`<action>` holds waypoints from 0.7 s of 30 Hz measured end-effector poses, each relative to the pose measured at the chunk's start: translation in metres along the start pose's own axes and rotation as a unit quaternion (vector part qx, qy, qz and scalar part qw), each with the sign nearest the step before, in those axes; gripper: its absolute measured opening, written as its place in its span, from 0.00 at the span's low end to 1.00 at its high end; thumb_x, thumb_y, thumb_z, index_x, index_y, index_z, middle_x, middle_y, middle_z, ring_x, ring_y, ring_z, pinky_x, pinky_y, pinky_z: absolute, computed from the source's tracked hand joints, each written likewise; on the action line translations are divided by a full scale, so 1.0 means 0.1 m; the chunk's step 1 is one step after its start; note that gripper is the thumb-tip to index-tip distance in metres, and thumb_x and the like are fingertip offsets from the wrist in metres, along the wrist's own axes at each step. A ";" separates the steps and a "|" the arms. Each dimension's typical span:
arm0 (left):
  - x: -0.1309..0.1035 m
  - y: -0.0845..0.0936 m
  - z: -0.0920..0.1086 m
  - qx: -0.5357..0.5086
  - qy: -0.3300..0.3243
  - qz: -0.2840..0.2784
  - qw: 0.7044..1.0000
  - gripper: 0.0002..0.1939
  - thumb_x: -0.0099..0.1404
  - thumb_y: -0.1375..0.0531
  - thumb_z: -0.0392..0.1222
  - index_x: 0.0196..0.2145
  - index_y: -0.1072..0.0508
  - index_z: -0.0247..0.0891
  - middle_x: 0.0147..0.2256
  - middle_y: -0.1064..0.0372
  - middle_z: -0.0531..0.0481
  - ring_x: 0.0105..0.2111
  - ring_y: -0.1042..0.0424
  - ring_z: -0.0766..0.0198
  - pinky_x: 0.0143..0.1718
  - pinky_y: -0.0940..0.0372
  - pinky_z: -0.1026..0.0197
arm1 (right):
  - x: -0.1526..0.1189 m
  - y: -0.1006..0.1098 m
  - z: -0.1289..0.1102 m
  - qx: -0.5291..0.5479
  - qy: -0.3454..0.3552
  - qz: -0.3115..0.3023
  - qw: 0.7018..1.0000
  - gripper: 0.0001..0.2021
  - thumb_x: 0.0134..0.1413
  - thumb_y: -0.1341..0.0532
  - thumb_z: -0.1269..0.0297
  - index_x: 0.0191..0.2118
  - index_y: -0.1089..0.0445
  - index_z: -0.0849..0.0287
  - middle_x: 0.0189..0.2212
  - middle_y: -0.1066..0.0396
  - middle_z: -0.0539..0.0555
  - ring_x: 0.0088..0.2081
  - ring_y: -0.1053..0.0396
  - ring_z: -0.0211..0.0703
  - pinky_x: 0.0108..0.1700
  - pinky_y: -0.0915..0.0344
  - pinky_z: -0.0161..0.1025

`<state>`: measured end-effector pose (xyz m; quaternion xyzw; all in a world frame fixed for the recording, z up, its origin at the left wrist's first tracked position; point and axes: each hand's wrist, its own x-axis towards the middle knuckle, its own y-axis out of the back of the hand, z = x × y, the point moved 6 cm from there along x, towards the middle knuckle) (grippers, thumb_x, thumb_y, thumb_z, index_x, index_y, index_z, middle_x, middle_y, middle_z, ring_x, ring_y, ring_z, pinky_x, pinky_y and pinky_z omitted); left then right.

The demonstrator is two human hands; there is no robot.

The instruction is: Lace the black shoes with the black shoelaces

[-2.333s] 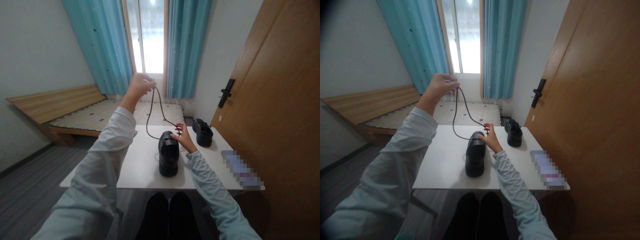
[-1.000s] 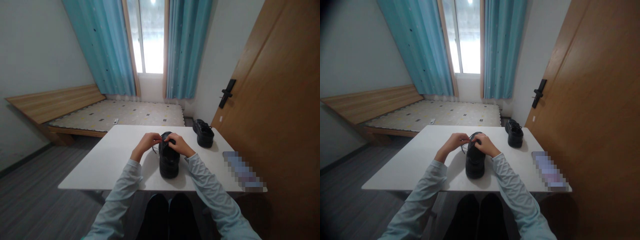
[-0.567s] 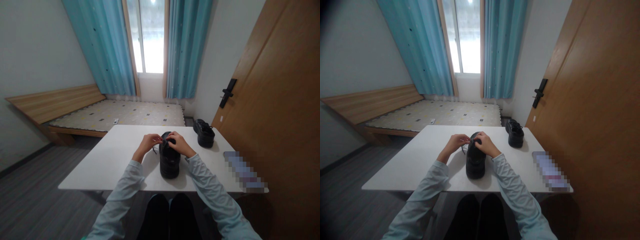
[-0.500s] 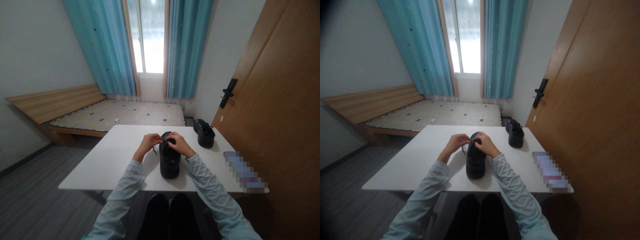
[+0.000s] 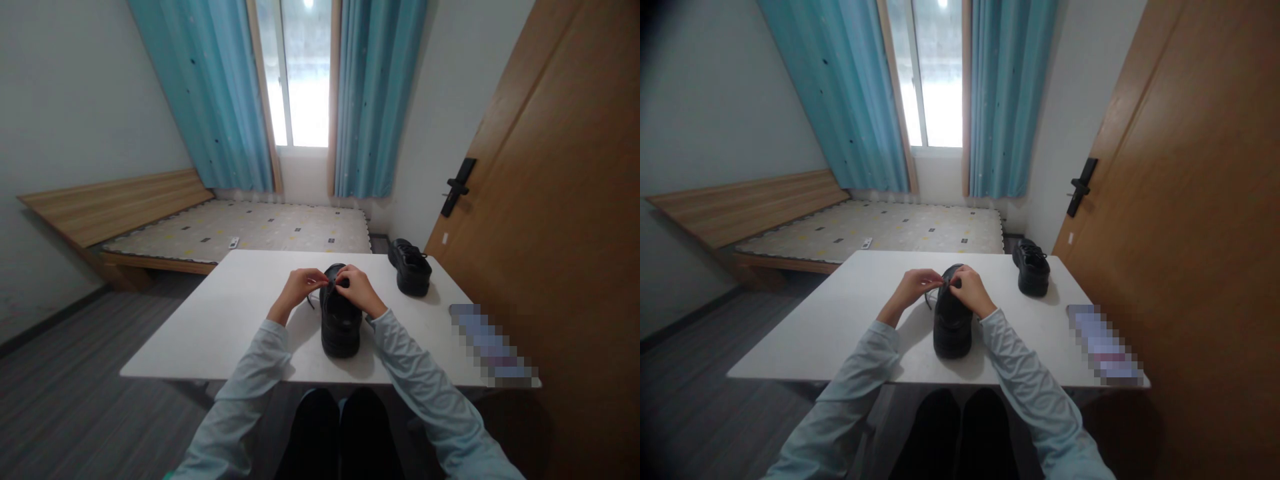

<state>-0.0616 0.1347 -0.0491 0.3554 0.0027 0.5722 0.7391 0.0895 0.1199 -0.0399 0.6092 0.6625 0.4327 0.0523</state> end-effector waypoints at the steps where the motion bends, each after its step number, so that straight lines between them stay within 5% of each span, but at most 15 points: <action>1: 0.00 0.00 0.00 -0.002 0.002 -0.002 1.000 0.10 0.55 0.37 0.46 0.30 0.23 0.37 0.29 0.23 0.49 0.30 0.25 0.62 0.35 0.30 0.61 | 0.00 0.00 0.00 -0.001 -0.001 0.002 1.000 0.05 0.42 0.36 0.77 0.24 0.28 0.61 0.33 0.31 0.55 0.39 0.32 0.44 0.47 0.37 0.44; 7: 0.00 -0.04 -0.05 0.035 -0.029 -0.017 0.999 0.09 0.54 0.40 0.33 0.34 0.26 0.37 0.31 0.26 0.52 0.32 0.27 0.66 0.37 0.32 0.63 | -0.01 0.02 0.02 0.019 0.004 0.013 1.000 0.06 0.44 0.37 0.77 0.22 0.32 0.60 0.32 0.32 0.54 0.38 0.32 0.44 0.46 0.37 0.44; 12: 0.00 0.07 -0.01 0.184 -0.059 0.060 0.979 0.11 0.53 0.44 0.26 0.31 0.27 0.38 0.31 0.32 0.50 0.34 0.32 0.63 0.39 0.35 0.60 | -0.01 0.10 -0.02 0.033 0.005 0.023 0.999 0.07 0.44 0.38 0.77 0.21 0.34 0.59 0.31 0.31 0.53 0.37 0.32 0.43 0.46 0.37 0.43; 18: -0.06 0.28 -0.11 0.165 0.064 0.231 0.957 0.06 0.61 0.43 0.40 0.35 0.28 0.37 0.33 0.33 0.47 0.28 0.32 0.64 0.36 0.36 0.59 | -0.01 0.31 0.02 0.094 -0.017 0.029 0.995 0.05 0.45 0.39 0.71 0.22 0.34 0.60 0.34 0.29 0.55 0.38 0.31 0.43 0.45 0.35 0.44; 21: -0.04 0.23 -0.25 0.007 0.140 0.211 0.967 0.14 0.62 0.44 0.49 0.39 0.30 0.37 0.28 0.31 0.49 0.25 0.31 0.64 0.31 0.35 0.61 | 0.00 0.44 0.12 0.150 -0.042 0.042 0.987 0.05 0.46 0.38 0.66 0.24 0.33 0.60 0.32 0.28 0.55 0.36 0.30 0.43 0.41 0.33 0.42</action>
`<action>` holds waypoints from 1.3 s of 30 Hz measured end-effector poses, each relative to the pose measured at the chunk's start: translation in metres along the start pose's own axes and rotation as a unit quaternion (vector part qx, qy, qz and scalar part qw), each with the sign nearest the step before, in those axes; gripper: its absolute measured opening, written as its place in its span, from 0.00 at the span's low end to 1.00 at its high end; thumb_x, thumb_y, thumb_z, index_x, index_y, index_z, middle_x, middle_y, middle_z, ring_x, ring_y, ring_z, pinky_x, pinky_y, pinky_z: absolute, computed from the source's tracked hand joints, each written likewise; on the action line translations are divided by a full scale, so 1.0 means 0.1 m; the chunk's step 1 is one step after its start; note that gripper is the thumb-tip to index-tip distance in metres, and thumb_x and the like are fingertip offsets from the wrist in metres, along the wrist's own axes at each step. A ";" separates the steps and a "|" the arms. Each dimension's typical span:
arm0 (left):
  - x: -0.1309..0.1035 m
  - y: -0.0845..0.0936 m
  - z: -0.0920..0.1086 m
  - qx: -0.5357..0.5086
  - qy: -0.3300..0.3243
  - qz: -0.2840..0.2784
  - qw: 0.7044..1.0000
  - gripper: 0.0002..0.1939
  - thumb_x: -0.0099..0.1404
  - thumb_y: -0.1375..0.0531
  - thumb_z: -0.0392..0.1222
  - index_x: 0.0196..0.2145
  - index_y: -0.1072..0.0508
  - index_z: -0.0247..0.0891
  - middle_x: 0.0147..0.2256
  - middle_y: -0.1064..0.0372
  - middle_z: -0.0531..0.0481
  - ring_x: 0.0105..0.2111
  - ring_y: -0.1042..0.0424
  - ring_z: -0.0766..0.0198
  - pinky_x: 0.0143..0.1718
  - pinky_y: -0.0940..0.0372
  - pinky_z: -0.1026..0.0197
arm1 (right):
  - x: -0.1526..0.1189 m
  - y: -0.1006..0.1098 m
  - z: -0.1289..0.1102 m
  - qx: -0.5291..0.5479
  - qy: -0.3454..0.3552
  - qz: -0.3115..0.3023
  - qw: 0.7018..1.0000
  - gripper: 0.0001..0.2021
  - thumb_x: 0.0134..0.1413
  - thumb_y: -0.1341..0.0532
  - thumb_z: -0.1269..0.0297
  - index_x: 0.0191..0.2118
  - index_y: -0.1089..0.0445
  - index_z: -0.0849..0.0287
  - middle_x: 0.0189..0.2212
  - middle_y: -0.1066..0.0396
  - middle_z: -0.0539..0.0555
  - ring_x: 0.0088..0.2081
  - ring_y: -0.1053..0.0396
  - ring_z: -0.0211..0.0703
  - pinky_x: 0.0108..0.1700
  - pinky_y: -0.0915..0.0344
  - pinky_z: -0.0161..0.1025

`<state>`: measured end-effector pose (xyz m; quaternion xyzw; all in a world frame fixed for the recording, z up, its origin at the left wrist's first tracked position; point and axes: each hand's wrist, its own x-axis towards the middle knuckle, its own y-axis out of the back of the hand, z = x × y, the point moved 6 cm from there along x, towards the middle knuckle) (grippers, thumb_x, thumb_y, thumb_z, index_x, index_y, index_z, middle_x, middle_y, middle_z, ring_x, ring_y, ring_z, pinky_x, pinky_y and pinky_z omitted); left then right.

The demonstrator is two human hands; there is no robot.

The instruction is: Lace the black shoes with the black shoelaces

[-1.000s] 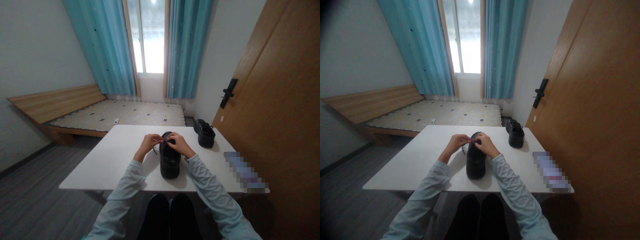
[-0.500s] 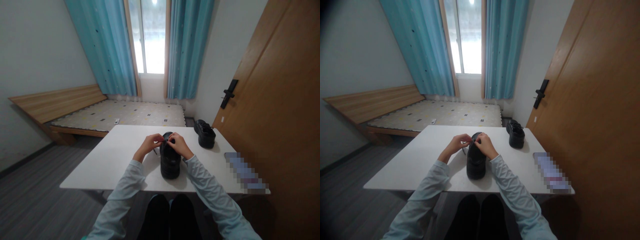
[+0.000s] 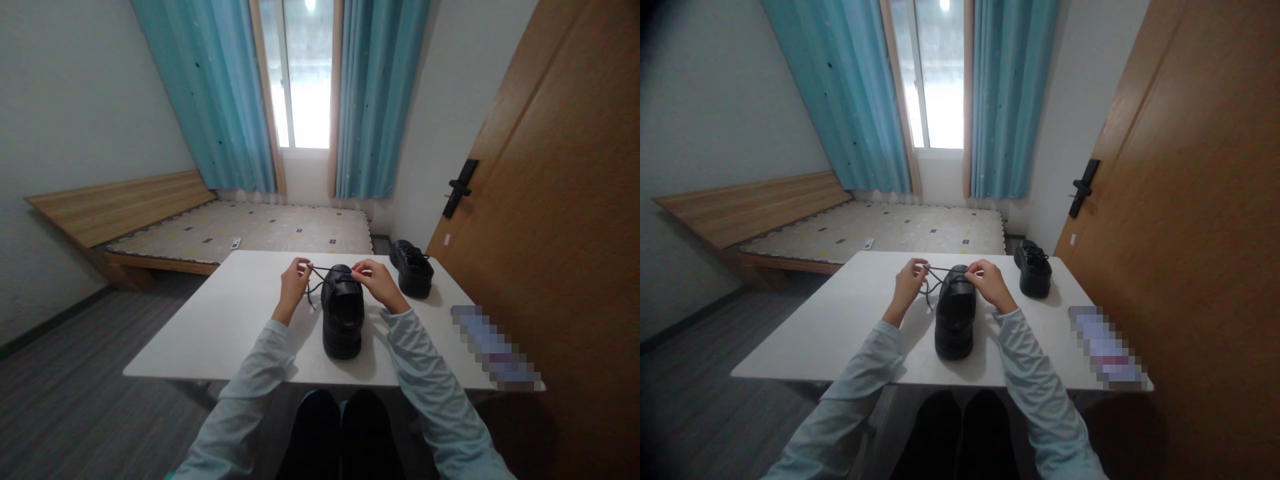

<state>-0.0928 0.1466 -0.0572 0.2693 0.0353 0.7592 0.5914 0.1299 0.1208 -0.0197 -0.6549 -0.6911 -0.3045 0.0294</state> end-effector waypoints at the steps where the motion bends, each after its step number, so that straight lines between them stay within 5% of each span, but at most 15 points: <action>1: 0.00 -0.05 -0.02 -0.057 0.028 -0.033 0.997 0.16 0.62 0.45 0.51 0.41 0.30 0.37 0.28 0.29 0.49 0.25 0.30 0.64 0.29 0.36 0.62 | 0.01 0.05 0.02 0.006 -0.007 0.010 1.000 0.06 0.46 0.38 0.64 0.24 0.32 0.60 0.31 0.27 0.55 0.35 0.30 0.43 0.40 0.33 0.42; 5: -0.03 -0.18 0.03 -0.219 0.058 -0.125 0.966 0.16 0.59 0.44 0.49 0.41 0.29 0.37 0.36 0.26 0.45 0.34 0.26 0.62 0.35 0.35 0.62 | 0.04 0.25 0.11 0.035 -0.029 0.064 0.997 0.09 0.44 0.36 0.58 0.26 0.30 0.60 0.28 0.28 0.54 0.32 0.31 0.42 0.35 0.33 0.40; 10: -0.10 -0.21 0.15 -0.280 0.047 -0.152 0.947 0.15 0.56 0.41 0.45 0.41 0.28 0.39 0.34 0.25 0.48 0.38 0.27 0.62 0.41 0.36 0.59 | 0.04 0.43 0.18 0.139 -0.070 0.120 0.981 0.13 0.42 0.34 0.55 0.27 0.32 0.60 0.27 0.29 0.52 0.30 0.31 0.39 0.30 0.33 0.36; 19: -0.12 -0.31 0.22 -0.143 -0.047 -0.180 0.972 0.17 0.54 0.37 0.47 0.39 0.29 0.36 0.27 0.30 0.52 0.30 0.29 0.65 0.36 0.34 0.61 | 0.02 0.66 0.19 0.266 -0.054 0.193 0.943 0.16 0.42 0.33 0.54 0.30 0.36 0.58 0.30 0.26 0.50 0.27 0.31 0.34 0.27 0.33 0.31; 28: -0.18 -0.38 0.29 -0.064 -0.127 -0.167 0.976 0.12 0.61 0.41 0.46 0.41 0.28 0.38 0.42 0.29 0.45 0.42 0.29 0.61 0.42 0.32 0.58 | -0.02 1.00 0.31 0.324 -0.017 0.271 0.906 0.13 0.48 0.35 0.55 0.32 0.39 0.56 0.32 0.27 0.49 0.28 0.29 0.33 0.30 0.31 0.32; 34: -0.36 -0.32 0.59 -0.023 -0.264 -0.175 0.948 0.12 0.63 0.43 0.45 0.42 0.26 0.39 0.45 0.32 0.44 0.49 0.33 0.58 0.54 0.39 0.52 | -0.04 1.01 0.28 0.387 -0.018 0.292 0.874 0.12 0.52 0.37 0.57 0.32 0.41 0.55 0.32 0.26 0.49 0.32 0.26 0.37 0.37 0.29 0.38; 39: -0.51 -0.39 0.80 0.020 -0.338 -0.209 0.918 0.17 0.63 0.45 0.37 0.50 0.28 0.43 0.54 0.35 0.45 0.56 0.39 0.55 0.59 0.45 0.50 | -0.04 0.98 0.15 0.370 0.013 0.259 0.892 0.14 0.51 0.38 0.53 0.31 0.43 0.54 0.25 0.34 0.44 0.27 0.30 0.35 0.38 0.29 0.42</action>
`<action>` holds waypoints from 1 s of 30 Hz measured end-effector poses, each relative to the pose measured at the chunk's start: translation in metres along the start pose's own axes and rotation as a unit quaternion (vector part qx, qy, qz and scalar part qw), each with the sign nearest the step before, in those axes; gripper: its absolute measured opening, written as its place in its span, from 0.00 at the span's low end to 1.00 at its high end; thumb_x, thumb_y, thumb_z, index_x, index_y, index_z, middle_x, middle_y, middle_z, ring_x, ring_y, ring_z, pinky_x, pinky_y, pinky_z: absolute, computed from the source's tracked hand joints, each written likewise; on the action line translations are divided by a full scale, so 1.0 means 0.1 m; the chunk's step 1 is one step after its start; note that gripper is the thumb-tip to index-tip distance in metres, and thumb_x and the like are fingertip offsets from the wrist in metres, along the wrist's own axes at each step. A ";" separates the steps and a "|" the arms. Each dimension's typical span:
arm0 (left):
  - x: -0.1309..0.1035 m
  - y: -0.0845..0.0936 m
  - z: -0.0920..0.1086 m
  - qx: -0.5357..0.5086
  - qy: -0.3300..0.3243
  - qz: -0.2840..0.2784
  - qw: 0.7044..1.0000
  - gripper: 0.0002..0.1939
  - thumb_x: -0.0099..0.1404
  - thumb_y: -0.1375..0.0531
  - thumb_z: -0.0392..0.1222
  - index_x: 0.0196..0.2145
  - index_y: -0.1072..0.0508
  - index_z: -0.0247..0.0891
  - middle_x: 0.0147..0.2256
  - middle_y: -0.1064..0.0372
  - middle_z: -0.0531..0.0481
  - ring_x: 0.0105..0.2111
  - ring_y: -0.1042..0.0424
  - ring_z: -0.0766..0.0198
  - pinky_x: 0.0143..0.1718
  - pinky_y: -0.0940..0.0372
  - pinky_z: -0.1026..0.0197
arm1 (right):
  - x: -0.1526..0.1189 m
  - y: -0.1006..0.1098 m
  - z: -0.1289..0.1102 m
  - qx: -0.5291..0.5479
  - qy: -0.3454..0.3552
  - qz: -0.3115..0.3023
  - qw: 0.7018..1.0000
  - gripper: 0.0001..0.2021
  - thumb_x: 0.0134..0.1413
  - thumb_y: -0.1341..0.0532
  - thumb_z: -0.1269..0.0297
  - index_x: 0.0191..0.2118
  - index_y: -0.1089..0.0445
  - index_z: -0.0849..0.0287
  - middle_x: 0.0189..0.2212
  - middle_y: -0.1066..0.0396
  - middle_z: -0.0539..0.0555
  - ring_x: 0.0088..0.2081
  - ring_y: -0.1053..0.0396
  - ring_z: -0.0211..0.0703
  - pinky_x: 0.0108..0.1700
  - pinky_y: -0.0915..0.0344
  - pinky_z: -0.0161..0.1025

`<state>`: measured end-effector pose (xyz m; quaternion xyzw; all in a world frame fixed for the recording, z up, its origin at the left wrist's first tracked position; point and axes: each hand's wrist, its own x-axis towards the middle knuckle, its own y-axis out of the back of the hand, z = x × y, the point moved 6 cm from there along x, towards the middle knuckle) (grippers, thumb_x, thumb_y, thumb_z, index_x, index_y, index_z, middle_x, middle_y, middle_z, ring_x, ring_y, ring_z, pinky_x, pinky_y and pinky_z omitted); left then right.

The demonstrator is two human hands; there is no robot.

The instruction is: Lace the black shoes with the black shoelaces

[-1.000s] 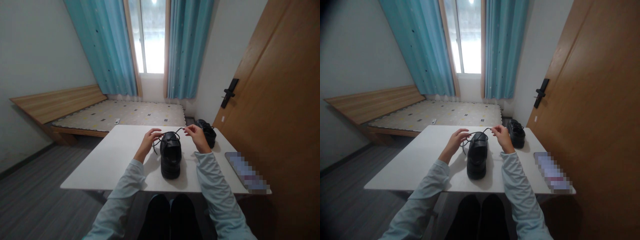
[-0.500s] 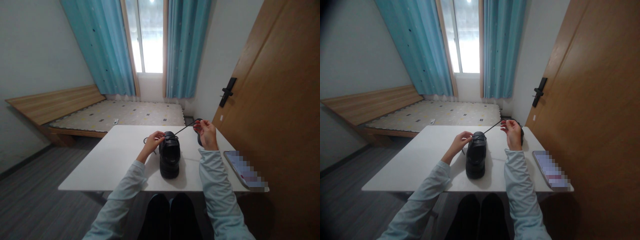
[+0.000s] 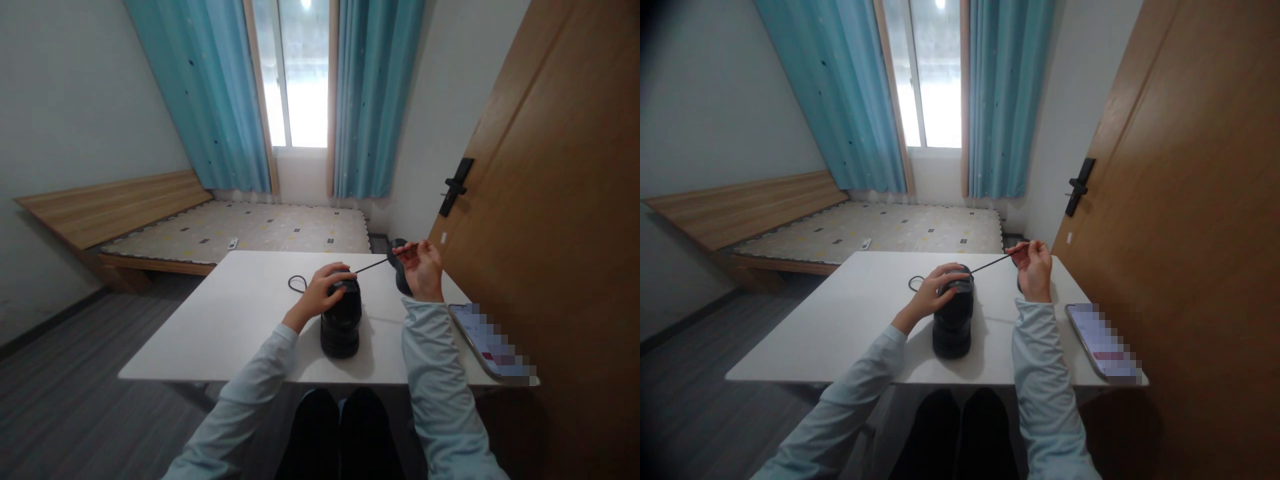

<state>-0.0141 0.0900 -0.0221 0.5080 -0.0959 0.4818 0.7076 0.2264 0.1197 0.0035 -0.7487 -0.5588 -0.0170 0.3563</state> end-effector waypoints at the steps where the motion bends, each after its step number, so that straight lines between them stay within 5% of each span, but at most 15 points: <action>1: 0.01 -0.02 0.03 0.011 -0.012 -0.013 1.000 0.20 0.63 0.46 0.35 0.52 0.30 0.44 0.55 0.36 0.46 0.58 0.41 0.55 0.59 0.46 0.49 | -0.01 -0.02 -0.02 -0.009 0.008 -0.011 1.000 0.15 0.51 0.38 0.53 0.31 0.44 0.53 0.24 0.36 0.43 0.25 0.31 0.34 0.37 0.28 0.41; 8: 0.04 -0.09 0.03 0.073 0.003 -0.086 0.994 0.16 0.61 0.45 0.36 0.47 0.28 0.44 0.47 0.29 0.48 0.49 0.33 0.56 0.58 0.49 0.47 | -0.02 -0.08 -0.05 -0.109 0.088 -0.009 0.990 0.13 0.52 0.38 0.54 0.34 0.43 0.52 0.23 0.44 0.42 0.18 0.45 0.29 0.25 0.33 0.31; 14: 0.02 -0.11 -0.01 0.083 0.035 -0.086 0.992 0.12 0.60 0.42 0.40 0.43 0.29 0.43 0.45 0.28 0.48 0.48 0.34 0.55 0.60 0.54 0.44 | 0.00 -0.03 -0.07 -0.157 0.127 0.016 0.979 0.12 0.50 0.37 0.53 0.32 0.38 0.55 0.24 0.43 0.44 0.20 0.44 0.29 0.24 0.36 0.29; 22: 0.02 -0.10 -0.07 0.054 0.011 -0.057 0.997 0.05 0.60 0.41 0.41 0.35 0.26 0.41 0.39 0.27 0.48 0.44 0.33 0.57 0.53 0.43 0.50 | 0.04 0.13 -0.20 -0.154 0.168 0.074 0.971 0.11 0.49 0.36 0.56 0.31 0.36 0.57 0.23 0.38 0.45 0.20 0.41 0.29 0.23 0.41 0.29; 26: 0.02 -0.10 -0.08 0.034 0.012 -0.052 0.998 0.05 0.60 0.41 0.40 0.34 0.26 0.41 0.38 0.26 0.48 0.44 0.32 0.57 0.51 0.42 0.51 | 0.04 0.08 -0.12 -0.241 0.127 0.012 0.962 0.10 0.46 0.35 0.57 0.30 0.29 0.59 0.21 0.34 0.47 0.19 0.42 0.31 0.21 0.45 0.30; 30: 0.02 -0.10 -0.07 0.024 0.016 -0.043 0.999 0.05 0.59 0.41 0.37 0.34 0.26 0.41 0.38 0.26 0.48 0.44 0.33 0.57 0.51 0.40 0.51 | 0.01 -0.05 0.15 -0.360 0.026 -0.131 0.924 0.10 0.43 0.35 0.60 0.29 0.25 0.62 0.22 0.29 0.51 0.17 0.43 0.32 0.19 0.46 0.32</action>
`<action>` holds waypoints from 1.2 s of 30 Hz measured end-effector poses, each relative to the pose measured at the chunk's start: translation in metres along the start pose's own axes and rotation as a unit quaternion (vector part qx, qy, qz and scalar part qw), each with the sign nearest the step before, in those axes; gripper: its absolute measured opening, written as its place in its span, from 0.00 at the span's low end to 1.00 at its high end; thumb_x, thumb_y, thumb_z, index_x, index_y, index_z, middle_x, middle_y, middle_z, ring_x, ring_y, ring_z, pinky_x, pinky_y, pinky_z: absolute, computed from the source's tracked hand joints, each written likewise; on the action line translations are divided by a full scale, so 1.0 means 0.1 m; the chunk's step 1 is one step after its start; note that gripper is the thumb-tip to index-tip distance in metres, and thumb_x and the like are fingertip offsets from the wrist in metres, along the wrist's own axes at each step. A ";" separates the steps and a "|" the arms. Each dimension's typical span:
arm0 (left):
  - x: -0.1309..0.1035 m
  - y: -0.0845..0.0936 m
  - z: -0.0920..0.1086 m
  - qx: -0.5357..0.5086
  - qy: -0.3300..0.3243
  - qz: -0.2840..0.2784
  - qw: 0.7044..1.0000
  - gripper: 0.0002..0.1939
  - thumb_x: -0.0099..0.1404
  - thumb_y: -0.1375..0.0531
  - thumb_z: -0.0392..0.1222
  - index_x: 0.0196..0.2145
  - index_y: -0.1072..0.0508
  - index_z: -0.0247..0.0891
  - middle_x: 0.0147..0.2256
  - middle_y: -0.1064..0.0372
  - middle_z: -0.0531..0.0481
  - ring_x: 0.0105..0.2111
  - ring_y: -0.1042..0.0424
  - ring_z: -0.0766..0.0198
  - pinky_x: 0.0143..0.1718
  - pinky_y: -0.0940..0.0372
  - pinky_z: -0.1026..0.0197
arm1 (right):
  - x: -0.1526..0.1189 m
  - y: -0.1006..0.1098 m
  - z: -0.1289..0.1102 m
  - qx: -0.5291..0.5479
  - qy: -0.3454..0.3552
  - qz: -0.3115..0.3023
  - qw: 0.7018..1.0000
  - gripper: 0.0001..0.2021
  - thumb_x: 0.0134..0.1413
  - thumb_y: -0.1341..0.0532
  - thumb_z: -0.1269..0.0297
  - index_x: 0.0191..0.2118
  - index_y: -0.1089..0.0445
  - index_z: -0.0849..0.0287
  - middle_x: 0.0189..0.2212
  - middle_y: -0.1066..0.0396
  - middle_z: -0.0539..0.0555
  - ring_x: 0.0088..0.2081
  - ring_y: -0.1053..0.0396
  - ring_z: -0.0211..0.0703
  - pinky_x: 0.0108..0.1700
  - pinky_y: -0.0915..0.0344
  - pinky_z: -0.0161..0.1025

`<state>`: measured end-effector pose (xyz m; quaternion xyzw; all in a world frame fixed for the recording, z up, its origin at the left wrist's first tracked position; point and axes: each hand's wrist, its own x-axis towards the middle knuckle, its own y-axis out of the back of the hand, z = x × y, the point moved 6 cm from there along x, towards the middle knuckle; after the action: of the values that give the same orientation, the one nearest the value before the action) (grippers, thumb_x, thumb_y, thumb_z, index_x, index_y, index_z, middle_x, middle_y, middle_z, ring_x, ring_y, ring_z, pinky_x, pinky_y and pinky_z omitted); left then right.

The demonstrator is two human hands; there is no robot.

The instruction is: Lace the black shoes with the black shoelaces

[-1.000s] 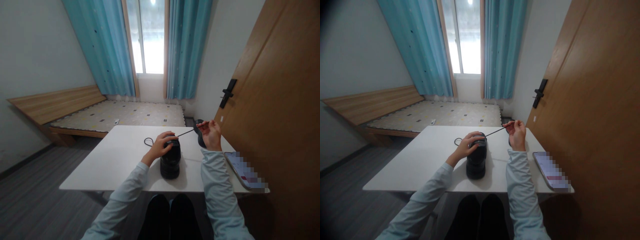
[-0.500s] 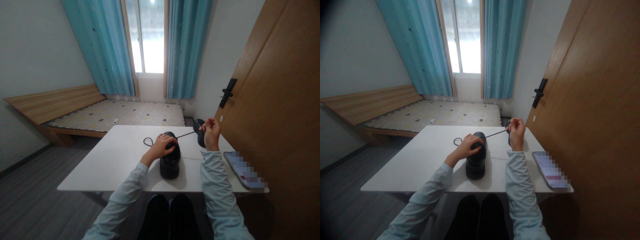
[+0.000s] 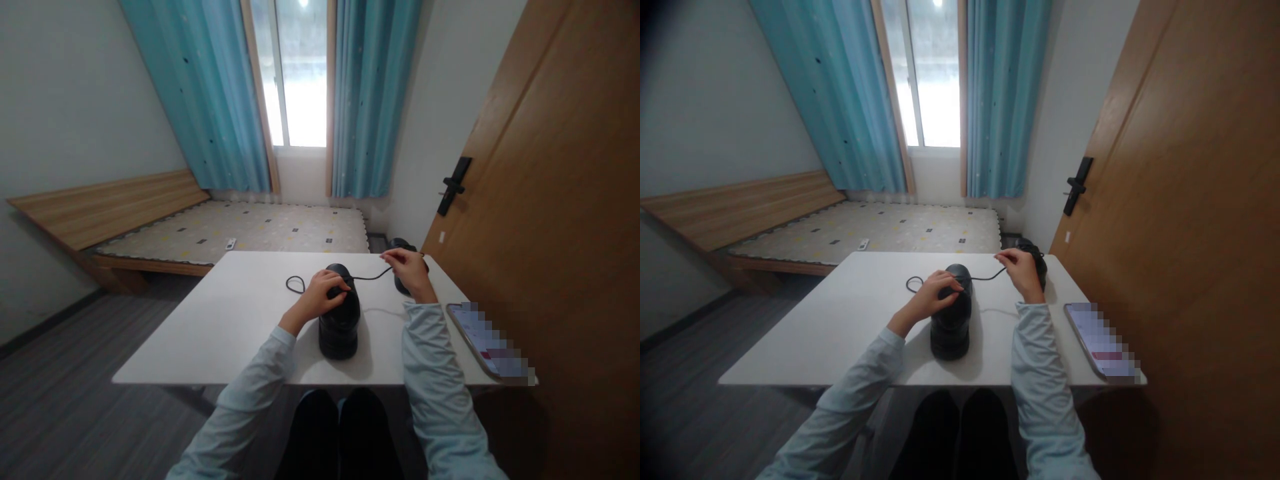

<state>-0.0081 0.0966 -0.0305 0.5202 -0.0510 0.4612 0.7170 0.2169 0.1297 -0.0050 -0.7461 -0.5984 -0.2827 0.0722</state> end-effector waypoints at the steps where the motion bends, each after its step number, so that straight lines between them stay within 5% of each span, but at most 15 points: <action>1: 0.00 0.00 0.00 -0.002 -0.001 0.002 1.000 0.05 0.59 0.41 0.37 0.34 0.26 0.41 0.38 0.26 0.48 0.44 0.33 0.57 0.50 0.40 0.52 | -0.01 -0.09 0.04 -0.016 -0.015 -0.049 0.999 0.09 0.43 0.36 0.61 0.28 0.24 0.62 0.21 0.28 0.51 0.16 0.43 0.32 0.18 0.45 0.32; 6: 0.00 -0.01 0.01 0.002 -0.004 0.004 1.000 0.05 0.59 0.41 0.37 0.34 0.26 0.40 0.37 0.26 0.48 0.44 0.33 0.57 0.50 0.40 0.53 | -0.12 -0.41 0.08 0.005 -0.056 -0.204 0.977 0.09 0.43 0.36 0.64 0.31 0.24 0.63 0.23 0.25 0.54 0.22 0.31 0.37 0.24 0.35 0.33; 11: 0.00 -0.01 0.01 0.001 0.005 0.000 1.000 0.06 0.60 0.42 0.37 0.34 0.26 0.41 0.37 0.27 0.48 0.44 0.33 0.57 0.50 0.39 0.52 | -0.21 -0.54 0.01 0.001 -0.042 -0.269 0.962 0.08 0.42 0.34 0.64 0.30 0.26 0.63 0.23 0.25 0.53 0.24 0.29 0.38 0.28 0.33 0.34; 22: 0.01 0.01 0.06 -0.026 0.012 0.013 1.000 0.09 0.59 0.43 0.34 0.38 0.27 0.39 0.38 0.27 0.48 0.43 0.33 0.58 0.49 0.39 0.54 | -0.16 -0.58 -0.03 -0.157 0.066 -0.242 0.955 0.01 0.43 0.34 0.70 0.26 0.24 0.61 0.25 0.24 0.53 0.27 0.30 0.39 0.31 0.37 0.34; 31: 0.00 0.00 0.07 -0.037 0.008 0.012 0.999 0.10 0.60 0.43 0.34 0.40 0.27 0.40 0.40 0.26 0.49 0.43 0.32 0.59 0.49 0.39 0.54 | -0.19 -0.58 -0.06 -0.139 0.044 -0.262 0.954 0.02 0.45 0.34 0.69 0.27 0.23 0.61 0.26 0.23 0.54 0.29 0.28 0.41 0.32 0.35 0.35; 36: 0.00 0.00 0.00 -0.057 0.056 0.037 0.996 0.16 0.65 0.46 0.37 0.50 0.34 0.40 0.38 0.25 0.49 0.45 0.31 0.58 0.51 0.40 0.52 | -0.20 -0.63 -0.06 -0.135 0.026 -0.255 0.957 0.04 0.42 0.32 0.68 0.28 0.24 0.61 0.24 0.24 0.53 0.29 0.28 0.41 0.33 0.36 0.35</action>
<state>-0.0077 0.0967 -0.0306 0.4495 -0.0558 0.5124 0.7295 0.1539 0.1271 -0.0242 -0.5637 -0.7232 -0.3893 -0.0879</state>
